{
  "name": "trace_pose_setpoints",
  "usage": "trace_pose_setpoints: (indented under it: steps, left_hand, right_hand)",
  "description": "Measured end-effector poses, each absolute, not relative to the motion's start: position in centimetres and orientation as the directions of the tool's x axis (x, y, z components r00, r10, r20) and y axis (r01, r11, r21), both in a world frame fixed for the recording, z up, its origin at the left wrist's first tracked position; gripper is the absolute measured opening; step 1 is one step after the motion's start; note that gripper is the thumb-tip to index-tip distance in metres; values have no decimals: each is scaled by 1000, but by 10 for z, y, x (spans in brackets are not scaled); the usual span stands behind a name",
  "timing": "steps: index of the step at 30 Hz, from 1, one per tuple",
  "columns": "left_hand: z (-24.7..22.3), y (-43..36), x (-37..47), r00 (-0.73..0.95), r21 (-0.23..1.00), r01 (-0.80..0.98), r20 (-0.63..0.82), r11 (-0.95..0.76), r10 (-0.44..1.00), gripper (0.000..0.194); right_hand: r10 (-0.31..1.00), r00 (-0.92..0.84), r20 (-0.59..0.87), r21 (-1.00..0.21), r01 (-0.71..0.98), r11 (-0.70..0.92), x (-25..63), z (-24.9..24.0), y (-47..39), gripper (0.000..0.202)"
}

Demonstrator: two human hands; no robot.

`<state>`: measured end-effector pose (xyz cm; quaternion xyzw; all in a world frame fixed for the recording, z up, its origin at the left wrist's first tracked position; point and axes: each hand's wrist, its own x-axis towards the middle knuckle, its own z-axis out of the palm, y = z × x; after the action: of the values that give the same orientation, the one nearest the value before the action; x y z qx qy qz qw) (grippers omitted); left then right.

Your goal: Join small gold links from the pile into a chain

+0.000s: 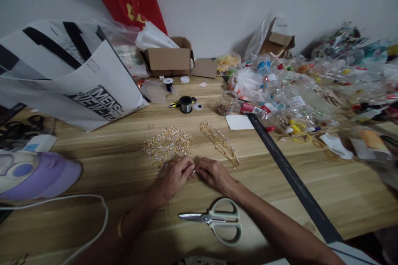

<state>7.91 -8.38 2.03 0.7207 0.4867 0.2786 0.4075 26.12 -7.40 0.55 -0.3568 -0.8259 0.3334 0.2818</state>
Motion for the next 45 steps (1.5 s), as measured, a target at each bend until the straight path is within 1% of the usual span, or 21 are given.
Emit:
trace_pose_setpoints:
  steps: [3,6,9,12,15,19,21,24,27,33,45]
  left_hand:
    - [23,-84,79,360,869,462,0,-178,933,15]
    - [25,-84,80,361,871,462,-9,-170,933,14]
    - [25,-83,80,366,868,469,-20,-166,931,14]
    - [23,-84,80,359,872,466,-30,-152,933,15]
    - [21,-85,80,368,873,463,-28,-157,930,16]
    - [19,-86,81,373,884,438,-14,-162,928,16]
    - [19,-86,82,365,913,384,-16,-135,931,17]
    - [22,-86,84,342,953,294,-32,-75,939,19]
    - [25,-83,83,332,970,242,-76,-7,940,24]
    - [15,-75,80,394,986,95,-164,137,905,32]
    - [10,-74,80,433,977,65,-210,202,877,31]
  right_hand:
    - [806,-564,179,-825,361,435,261,11,-74,21]
    - [862,-503,62,-903,339,263,260,13,-74,21]
    - [894,-448,-24,-963,252,100,258,12,-73,25]
    - [893,-443,-82,-987,160,-11,256,11,-72,29]
    - [881,-461,-110,-992,107,-68,253,13,-72,31]
    - [872,-473,-123,-992,59,-108,252,17,-72,32]
    - [871,-475,-127,-991,35,-125,252,17,-72,33]
    - [876,-461,-144,-988,18,-153,253,15,-72,33]
    - [889,-433,-149,-985,-9,-170,253,12,-71,34]
    - [909,-401,-111,-987,-66,-149,253,10,-70,34]
    - [916,-394,-72,-989,-91,-117,252,7,-72,35]
